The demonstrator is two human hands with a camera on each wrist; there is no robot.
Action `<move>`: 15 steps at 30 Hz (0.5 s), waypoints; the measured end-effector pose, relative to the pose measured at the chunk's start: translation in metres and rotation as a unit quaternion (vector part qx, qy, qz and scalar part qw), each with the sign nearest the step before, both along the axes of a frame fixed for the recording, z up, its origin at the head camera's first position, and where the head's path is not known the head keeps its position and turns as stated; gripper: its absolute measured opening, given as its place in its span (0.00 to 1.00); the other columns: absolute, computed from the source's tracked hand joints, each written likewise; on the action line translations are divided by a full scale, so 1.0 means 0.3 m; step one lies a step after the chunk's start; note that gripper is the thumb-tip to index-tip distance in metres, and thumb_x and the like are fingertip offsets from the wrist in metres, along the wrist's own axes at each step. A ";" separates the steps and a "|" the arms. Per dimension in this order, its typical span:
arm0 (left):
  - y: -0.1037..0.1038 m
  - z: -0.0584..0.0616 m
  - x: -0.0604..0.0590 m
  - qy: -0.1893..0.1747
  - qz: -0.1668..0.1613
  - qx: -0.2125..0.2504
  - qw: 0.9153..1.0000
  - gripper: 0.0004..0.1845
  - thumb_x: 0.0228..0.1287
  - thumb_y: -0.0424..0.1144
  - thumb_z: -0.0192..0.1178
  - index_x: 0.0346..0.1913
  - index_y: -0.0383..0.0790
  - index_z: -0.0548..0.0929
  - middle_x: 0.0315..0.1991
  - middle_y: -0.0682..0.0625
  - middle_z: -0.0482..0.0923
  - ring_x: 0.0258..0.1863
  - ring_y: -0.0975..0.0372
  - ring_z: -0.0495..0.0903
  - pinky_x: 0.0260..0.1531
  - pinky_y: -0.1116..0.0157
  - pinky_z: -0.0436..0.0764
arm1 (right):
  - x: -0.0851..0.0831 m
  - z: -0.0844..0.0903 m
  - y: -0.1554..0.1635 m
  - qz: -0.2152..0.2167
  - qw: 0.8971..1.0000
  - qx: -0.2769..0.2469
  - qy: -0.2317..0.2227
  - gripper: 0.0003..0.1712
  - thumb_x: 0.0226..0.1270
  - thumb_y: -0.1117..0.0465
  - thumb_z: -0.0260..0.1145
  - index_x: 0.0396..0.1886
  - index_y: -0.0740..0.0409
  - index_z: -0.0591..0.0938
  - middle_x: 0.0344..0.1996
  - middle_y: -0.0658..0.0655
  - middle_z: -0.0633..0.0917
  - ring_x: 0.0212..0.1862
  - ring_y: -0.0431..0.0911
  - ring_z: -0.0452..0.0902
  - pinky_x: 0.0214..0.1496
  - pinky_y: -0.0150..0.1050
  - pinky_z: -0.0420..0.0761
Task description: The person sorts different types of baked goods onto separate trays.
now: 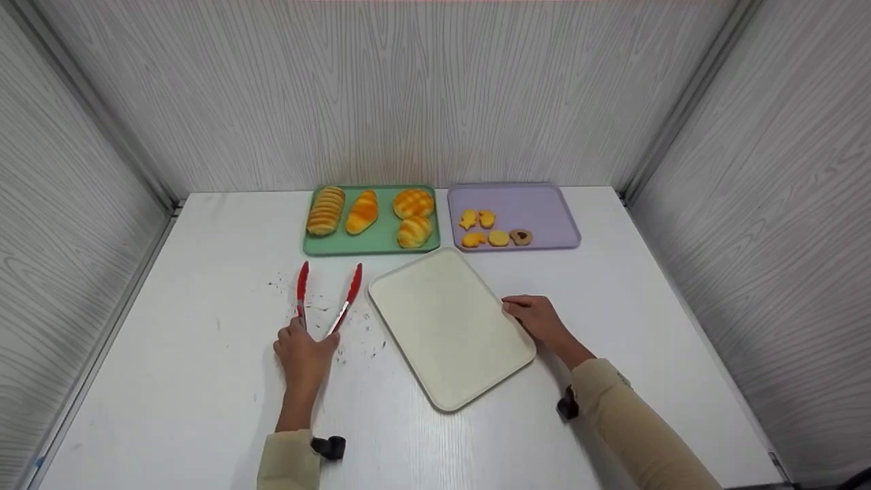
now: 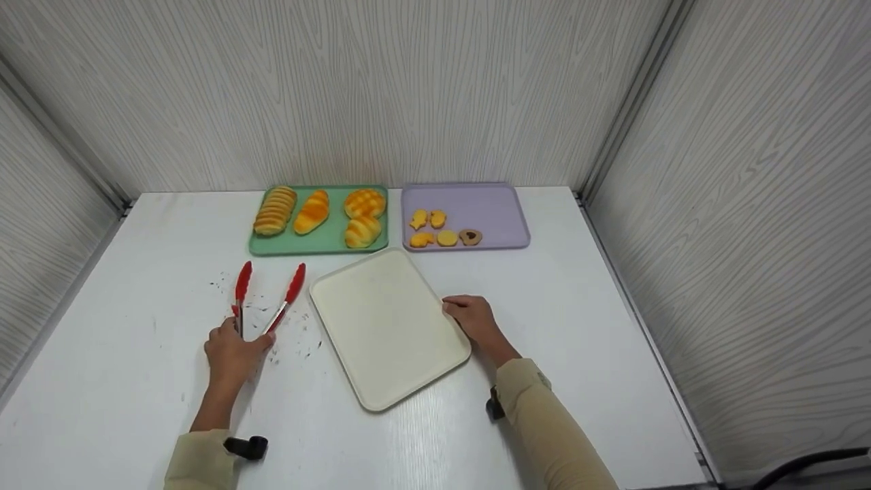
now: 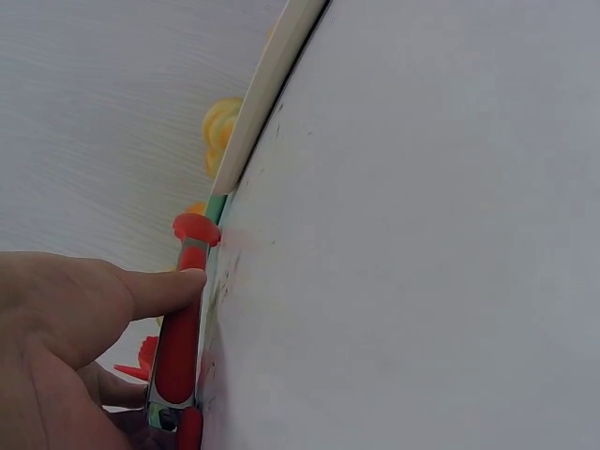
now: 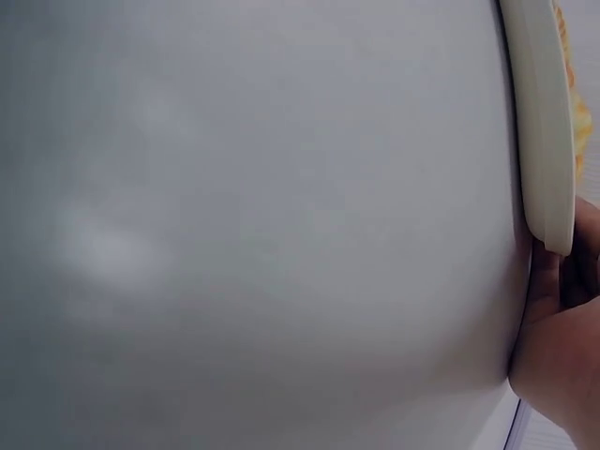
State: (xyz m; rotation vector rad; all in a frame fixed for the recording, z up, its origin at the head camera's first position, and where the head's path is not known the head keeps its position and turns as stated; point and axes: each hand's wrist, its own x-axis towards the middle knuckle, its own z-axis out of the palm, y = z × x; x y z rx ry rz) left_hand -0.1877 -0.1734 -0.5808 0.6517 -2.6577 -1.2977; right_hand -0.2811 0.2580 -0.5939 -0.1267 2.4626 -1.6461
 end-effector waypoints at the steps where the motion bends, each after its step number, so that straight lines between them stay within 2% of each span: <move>1: -0.002 0.000 0.000 0.000 0.000 0.000 1.000 0.43 0.63 0.43 0.66 0.73 0.25 0.57 0.64 0.27 0.61 0.63 0.39 0.58 0.61 0.43 0.63 | 0.001 0.001 -0.001 0.000 1.000 0.000 0.001 0.22 0.71 0.54 0.67 0.59 0.62 0.84 0.57 0.63 0.85 0.58 0.52 0.81 0.55 0.40 0.82; 7: 0.000 0.001 0.003 -0.008 0.000 0.001 1.000 0.44 0.64 0.43 0.65 0.74 0.25 0.56 0.65 0.27 0.60 0.64 0.38 0.58 0.62 0.42 0.63 | 0.002 0.009 0.004 -0.002 1.000 0.002 0.003 0.22 0.71 0.54 0.67 0.58 0.62 0.85 0.55 0.63 0.86 0.51 0.47 0.84 0.48 0.35 0.82; 13: 0.000 0.011 0.004 -0.023 -0.025 0.008 0.999 0.46 0.66 0.46 0.64 0.76 0.27 0.52 0.68 0.27 0.57 0.67 0.38 0.56 0.63 0.41 0.64 | 0.006 0.030 0.001 -0.017 1.000 -0.006 -0.019 0.23 0.72 0.54 0.67 0.59 0.63 0.84 0.51 0.63 0.87 0.41 0.42 0.80 0.41 0.33 0.79; 15: 0.001 0.023 0.003 -0.032 -0.032 -0.007 0.999 0.47 0.67 0.49 0.63 0.78 0.29 0.50 0.71 0.28 0.55 0.68 0.38 0.56 0.65 0.40 0.63 | 0.007 0.048 -0.003 -0.025 0.999 -0.006 -0.029 0.22 0.73 0.53 0.65 0.59 0.63 0.83 0.49 0.63 0.86 0.40 0.43 0.78 0.41 0.34 0.78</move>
